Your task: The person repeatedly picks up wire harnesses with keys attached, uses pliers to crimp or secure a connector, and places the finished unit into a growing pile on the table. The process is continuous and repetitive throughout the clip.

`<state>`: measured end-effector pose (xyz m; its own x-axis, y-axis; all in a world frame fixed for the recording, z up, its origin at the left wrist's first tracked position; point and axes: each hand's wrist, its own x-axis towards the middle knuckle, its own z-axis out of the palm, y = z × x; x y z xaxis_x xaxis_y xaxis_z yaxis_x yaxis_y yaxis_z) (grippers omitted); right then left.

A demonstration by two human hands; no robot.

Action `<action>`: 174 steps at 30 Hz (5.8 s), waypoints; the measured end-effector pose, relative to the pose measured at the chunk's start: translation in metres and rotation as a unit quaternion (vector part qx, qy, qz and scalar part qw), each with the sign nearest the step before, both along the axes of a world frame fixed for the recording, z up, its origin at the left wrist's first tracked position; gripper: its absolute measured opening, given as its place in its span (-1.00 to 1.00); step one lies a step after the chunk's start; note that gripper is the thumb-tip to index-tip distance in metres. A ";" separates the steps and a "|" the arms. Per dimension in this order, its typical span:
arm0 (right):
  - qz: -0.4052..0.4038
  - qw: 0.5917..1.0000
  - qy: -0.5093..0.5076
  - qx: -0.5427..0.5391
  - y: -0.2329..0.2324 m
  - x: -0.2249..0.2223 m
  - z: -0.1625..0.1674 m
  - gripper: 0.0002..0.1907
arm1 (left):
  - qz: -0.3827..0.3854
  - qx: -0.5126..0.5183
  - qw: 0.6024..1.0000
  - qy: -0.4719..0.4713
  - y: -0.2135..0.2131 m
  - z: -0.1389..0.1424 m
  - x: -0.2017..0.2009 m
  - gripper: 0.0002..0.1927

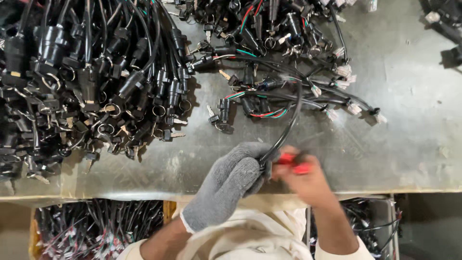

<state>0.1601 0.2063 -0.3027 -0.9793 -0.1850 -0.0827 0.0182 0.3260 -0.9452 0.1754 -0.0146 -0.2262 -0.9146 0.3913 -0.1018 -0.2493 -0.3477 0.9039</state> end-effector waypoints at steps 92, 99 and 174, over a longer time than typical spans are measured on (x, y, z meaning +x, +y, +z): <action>0.024 0.867 0.453 0.204 -0.009 -0.067 0.088 -0.71 | -0.009 -0.223 0.975 0.013 0.022 0.005 -0.039 -0.69; -0.150 0.976 0.153 0.028 -0.013 -0.022 0.051 -0.64 | 0.091 0.012 0.995 0.030 -0.002 -0.008 0.025 -0.67; 0.088 0.974 0.207 -0.011 -0.023 0.016 0.009 -0.56 | 0.178 -0.207 0.958 0.093 0.001 -0.028 0.005 -0.61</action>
<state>0.1764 0.1828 -0.2941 -0.8806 -0.3508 0.3187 -0.4206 0.2686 -0.8666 0.1805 -0.0140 -0.2541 -0.9999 0.0132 -0.0037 -0.0035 0.0177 0.9998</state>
